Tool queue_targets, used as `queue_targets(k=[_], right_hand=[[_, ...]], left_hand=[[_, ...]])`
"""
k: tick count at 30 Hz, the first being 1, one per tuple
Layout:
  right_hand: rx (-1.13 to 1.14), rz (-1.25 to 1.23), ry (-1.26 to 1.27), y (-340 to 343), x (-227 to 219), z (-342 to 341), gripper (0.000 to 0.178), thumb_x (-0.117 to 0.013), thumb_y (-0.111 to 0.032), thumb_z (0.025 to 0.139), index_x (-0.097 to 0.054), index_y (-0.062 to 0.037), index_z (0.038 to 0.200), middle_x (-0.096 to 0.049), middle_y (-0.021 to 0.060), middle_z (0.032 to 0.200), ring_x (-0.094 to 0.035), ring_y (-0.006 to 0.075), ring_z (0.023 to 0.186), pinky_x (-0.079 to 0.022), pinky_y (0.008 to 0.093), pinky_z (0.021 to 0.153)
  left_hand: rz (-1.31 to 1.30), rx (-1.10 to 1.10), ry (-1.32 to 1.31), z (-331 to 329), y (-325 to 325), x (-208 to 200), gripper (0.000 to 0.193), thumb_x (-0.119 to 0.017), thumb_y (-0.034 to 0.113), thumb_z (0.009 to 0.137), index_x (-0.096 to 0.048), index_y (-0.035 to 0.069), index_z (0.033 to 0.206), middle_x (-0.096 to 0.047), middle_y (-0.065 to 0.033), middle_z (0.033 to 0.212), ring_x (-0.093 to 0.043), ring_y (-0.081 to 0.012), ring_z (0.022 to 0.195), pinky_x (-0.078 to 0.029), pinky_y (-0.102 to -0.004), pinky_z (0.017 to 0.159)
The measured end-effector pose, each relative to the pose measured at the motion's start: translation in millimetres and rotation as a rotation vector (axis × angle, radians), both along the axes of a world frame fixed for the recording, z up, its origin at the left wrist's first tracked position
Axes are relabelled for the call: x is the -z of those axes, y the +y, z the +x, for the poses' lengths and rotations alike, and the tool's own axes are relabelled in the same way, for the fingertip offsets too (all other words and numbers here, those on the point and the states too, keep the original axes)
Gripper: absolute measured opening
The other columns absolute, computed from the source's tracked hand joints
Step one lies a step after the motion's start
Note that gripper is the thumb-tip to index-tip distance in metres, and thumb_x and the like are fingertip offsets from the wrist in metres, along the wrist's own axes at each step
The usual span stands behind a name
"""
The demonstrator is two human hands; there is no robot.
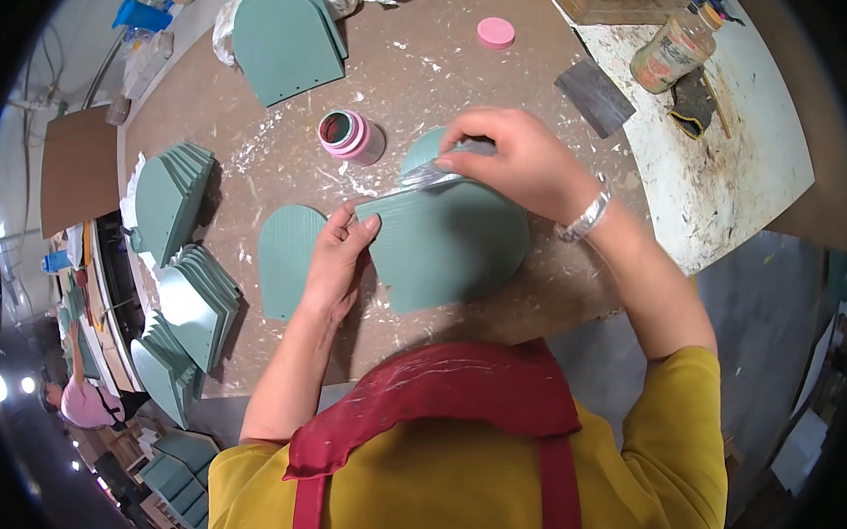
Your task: Cleaning and deburring the edges of green painted wooden furniture panels using a small scraping tool.
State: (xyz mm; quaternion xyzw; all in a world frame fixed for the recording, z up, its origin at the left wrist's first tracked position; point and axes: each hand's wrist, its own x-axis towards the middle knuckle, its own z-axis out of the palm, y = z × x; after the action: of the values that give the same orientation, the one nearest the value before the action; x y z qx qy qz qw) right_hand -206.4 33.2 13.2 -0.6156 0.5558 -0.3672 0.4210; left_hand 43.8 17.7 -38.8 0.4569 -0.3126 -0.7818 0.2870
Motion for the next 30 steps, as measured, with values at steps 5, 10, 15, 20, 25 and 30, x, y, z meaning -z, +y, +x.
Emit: queue_targets(k=[5,10,15,20,25,30], right_hand=[[-0.161,0.02,0.062,-28,-5,-1,0.018,-0.065,-0.016,0.081,-0.062,0.0018,0.087,-0.062,0.005,0.078,-0.054,0.0121,0.075,-0.043,0.0268,0.071],[-0.253,0.012,0.009,-37,-4,-1,0.021,-0.064,-0.019,0.08,-0.064,0.0017,0.086,-0.064,0.009,0.077,-0.057,0.014,0.075,-0.045,0.0285,0.072],[-0.304,-0.029,-0.039,-43,1,0,0.02,-0.065,-0.018,0.079,-0.064,0.0015,0.085,-0.064,0.0061,0.077,-0.056,0.0122,0.076,-0.044,0.0272,0.074],[-0.33,-0.051,-0.063,-43,0,5,0.019,-0.065,-0.017,0.08,-0.064,0.0011,0.085,-0.064,0.007,0.078,-0.057,0.0132,0.078,-0.044,0.0276,0.075],[-0.326,-0.023,-0.06,-41,1,9,0.013,-0.066,-0.011,0.079,-0.064,0.0005,0.085,-0.059,0.0058,0.083,-0.056,0.0158,0.081,-0.043,0.0281,0.077],[-0.27,-0.081,0.042,-41,4,10,0.016,-0.065,-0.017,0.079,-0.065,-0.0018,0.085,-0.063,0.0096,0.083,-0.059,0.0214,0.083,-0.045,0.0312,0.077]], left_hand=[[-0.056,0.062,-0.059,-5,-3,-22,0.026,-0.057,0.013,0.092,-0.055,-0.003,0.112,-0.066,-0.007,0.092,-0.061,-0.009,0.077,-0.05,-0.0223,0.066],[-0.101,0.143,-0.097,-1,-7,-37,0.026,-0.054,0.015,0.093,-0.057,-0.004,0.111,-0.065,-0.0065,0.092,-0.061,-0.0089,0.075,-0.051,-0.0227,0.065],[-0.119,0.2,-0.109,-7,-7,-48,0.028,-0.053,0.014,0.093,-0.057,-0.004,0.114,-0.065,-0.0065,0.093,-0.061,-0.0076,0.075,-0.05,-0.0213,0.066],[-0.096,0.232,-0.104,-7,-6,-44,0.028,-0.053,0.014,0.093,-0.057,-0.004,0.115,-0.066,-0.0063,0.091,-0.061,-0.0079,0.074,-0.05,-0.0213,0.066],[-0.064,0.278,-0.154,-5,-9,-45,0.027,-0.055,0.016,0.093,-0.058,-0.004,0.111,-0.066,-0.0064,0.089,-0.061,-0.0079,0.074,-0.05,-0.0213,0.065],[-0.061,0.254,-0.124,-4,-8,-41,0.026,-0.056,0.016,0.092,-0.058,-0.004,0.109,-0.066,-0.0065,0.088,-0.061,-0.0082,0.072,-0.049,-0.0214,0.064]])
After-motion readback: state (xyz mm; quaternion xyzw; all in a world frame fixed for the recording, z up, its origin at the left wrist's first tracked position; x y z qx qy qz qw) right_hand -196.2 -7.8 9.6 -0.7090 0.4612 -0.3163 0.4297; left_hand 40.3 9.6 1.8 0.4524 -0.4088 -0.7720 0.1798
